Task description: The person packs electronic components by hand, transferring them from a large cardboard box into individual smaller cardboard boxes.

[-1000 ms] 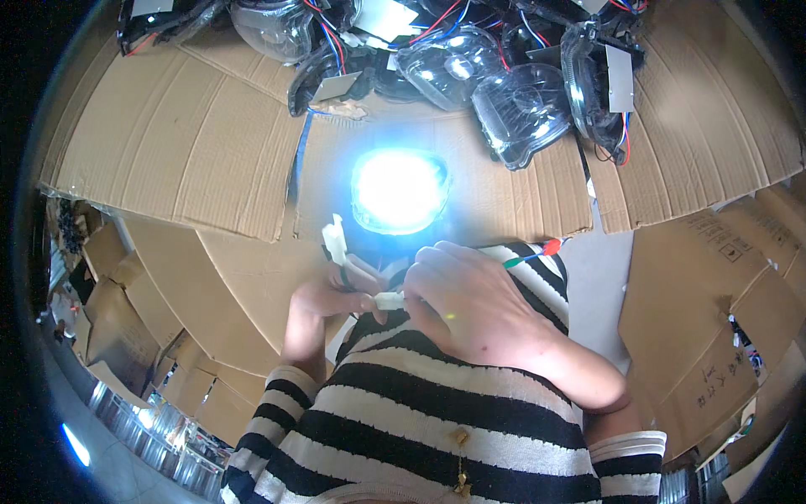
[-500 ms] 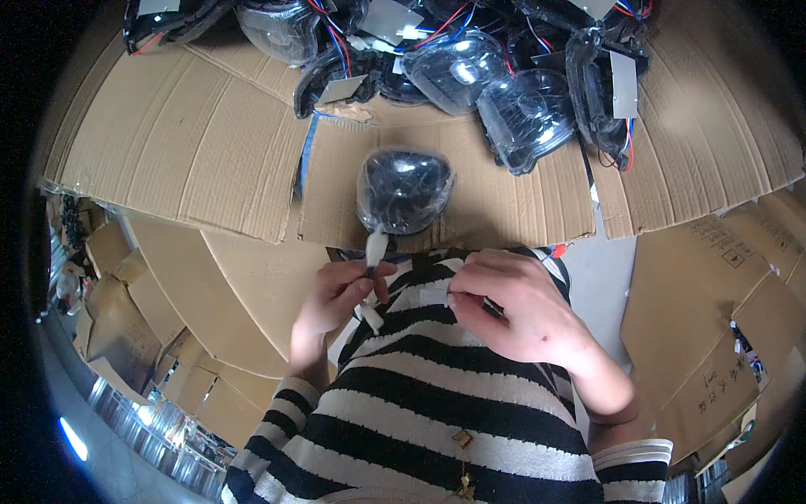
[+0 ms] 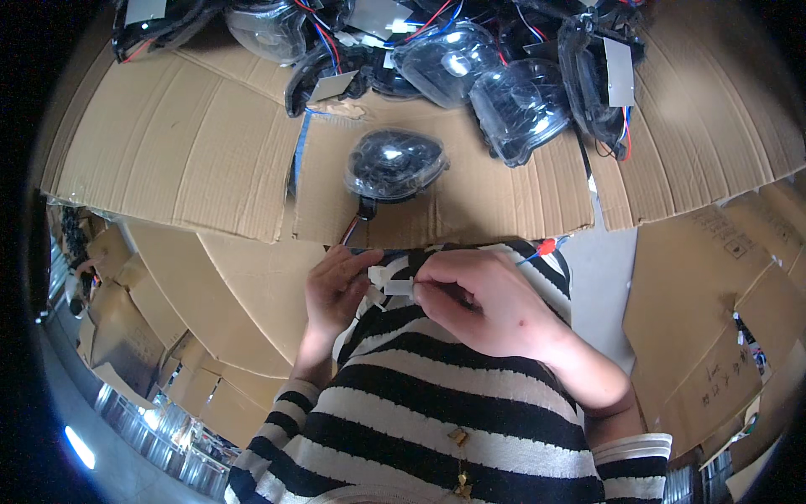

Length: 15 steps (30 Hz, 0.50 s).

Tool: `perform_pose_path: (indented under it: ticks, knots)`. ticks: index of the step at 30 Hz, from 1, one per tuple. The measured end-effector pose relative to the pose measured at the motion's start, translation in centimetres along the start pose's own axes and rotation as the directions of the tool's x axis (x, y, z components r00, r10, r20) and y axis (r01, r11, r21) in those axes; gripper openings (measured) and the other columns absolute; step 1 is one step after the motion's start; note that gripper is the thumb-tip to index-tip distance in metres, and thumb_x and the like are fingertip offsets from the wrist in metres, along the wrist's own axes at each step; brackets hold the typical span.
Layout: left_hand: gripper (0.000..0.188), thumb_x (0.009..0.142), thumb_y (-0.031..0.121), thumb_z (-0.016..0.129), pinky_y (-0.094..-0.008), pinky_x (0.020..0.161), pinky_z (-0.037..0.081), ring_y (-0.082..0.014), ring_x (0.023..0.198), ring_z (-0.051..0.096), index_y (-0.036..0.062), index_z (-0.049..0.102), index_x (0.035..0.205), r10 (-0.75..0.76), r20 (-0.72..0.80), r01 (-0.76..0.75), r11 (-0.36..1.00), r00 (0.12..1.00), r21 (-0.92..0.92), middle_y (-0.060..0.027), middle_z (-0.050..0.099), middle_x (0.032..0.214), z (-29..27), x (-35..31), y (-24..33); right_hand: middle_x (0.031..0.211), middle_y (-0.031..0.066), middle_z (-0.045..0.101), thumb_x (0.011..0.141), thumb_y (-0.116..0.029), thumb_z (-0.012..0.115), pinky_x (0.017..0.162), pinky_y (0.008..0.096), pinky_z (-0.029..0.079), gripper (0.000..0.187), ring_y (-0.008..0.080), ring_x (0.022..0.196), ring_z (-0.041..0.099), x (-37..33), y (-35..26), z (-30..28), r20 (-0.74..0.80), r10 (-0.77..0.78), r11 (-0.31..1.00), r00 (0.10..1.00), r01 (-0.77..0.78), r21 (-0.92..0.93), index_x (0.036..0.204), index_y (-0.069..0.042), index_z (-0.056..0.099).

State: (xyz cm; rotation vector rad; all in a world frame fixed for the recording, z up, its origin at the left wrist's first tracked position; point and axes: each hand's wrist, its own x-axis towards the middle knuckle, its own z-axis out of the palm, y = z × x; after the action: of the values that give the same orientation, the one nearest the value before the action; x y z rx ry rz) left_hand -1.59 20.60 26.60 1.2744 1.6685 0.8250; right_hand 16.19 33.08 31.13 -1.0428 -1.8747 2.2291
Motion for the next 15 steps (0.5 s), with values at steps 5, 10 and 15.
perform_pose_path:
  ticks: [5,10,15]
  knots:
    - [0.035,0.058,-0.004,0.060,-0.0280,0.055,0.034,-0.0174,0.056,0.046,0.0019,0.060,0.092,0.086,-0.058,-0.082,0.994,0.995,0.070,-0.0043,0.053,0.063,0.2,-0.3,-0.5,0.057,0.0105,0.049,0.069,-0.003,0.054,0.045,0.0316,0.036,0.006,0.0234,0.047,0.047,0.0,0.3,0.2,-0.057,-0.060,0.989,0.997,0.052,-0.140,0.068,0.001,0.051]
    - [0.035,0.058,-0.003,0.061,-0.0281,0.054,0.034,-0.0171,0.057,0.046,0.0029,0.060,0.092,0.170,-0.048,-0.162,0.978,0.984,0.134,-0.0026,0.051,0.063,0.2,-0.1,-0.6,0.057,0.0095,0.048,0.066,-0.002,0.055,0.047,0.0332,0.038,0.005,0.0242,0.054,0.049,-0.4,1.8,0.4,-0.091,-0.120,0.927,0.989,0.079,-0.366,0.066,-0.001,0.051]
    - [0.036,0.057,-0.001,0.063,-0.0282,0.053,0.034,-0.0164,0.057,0.045,0.0052,0.060,0.093,0.241,0.008,-0.230,0.917,0.971,0.327,-0.0005,0.050,0.064,0.4,0.0,-0.9,0.060,0.0089,0.049,0.064,-0.002,0.056,0.049,0.0333,0.039,0.006,0.0237,0.058,0.050,-0.7,1.8,0.3,-0.100,-0.152,0.915,0.983,0.102,-0.390,0.067,-0.001,0.051]
